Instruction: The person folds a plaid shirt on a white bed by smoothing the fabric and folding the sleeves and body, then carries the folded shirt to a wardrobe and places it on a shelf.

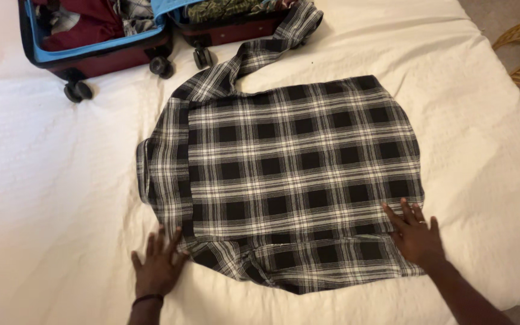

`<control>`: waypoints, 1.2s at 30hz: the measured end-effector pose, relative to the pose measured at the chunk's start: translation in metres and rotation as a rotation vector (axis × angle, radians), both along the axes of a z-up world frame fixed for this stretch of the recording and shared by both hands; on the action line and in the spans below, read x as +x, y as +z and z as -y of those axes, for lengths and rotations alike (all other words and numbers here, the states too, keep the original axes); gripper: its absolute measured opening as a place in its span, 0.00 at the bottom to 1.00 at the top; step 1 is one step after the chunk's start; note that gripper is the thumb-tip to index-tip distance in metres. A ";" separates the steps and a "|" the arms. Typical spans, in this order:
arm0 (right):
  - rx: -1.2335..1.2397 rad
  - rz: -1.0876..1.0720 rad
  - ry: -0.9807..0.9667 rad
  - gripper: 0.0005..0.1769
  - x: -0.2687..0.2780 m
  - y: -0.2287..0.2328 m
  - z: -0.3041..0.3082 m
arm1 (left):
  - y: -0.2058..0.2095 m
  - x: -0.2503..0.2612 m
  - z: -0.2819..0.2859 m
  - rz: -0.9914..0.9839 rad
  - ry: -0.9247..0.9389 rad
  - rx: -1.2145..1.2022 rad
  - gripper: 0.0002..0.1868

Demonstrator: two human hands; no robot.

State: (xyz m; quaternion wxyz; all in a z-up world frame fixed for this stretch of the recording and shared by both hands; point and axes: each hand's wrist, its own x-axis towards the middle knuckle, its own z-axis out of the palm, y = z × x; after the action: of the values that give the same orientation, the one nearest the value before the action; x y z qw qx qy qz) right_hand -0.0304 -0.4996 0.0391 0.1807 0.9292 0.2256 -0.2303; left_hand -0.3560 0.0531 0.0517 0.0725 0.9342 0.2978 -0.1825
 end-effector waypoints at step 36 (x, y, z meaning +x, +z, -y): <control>1.048 -0.356 -0.651 0.22 0.194 0.005 -0.015 | -0.029 0.097 -0.085 0.968 1.155 -1.719 0.09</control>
State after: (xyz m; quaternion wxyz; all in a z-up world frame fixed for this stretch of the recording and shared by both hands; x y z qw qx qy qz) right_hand 0.1635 -0.4850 0.0440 -0.4168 0.8628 0.0413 -0.2831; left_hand -0.2589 0.1381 0.0226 0.8680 0.2714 0.4000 0.1139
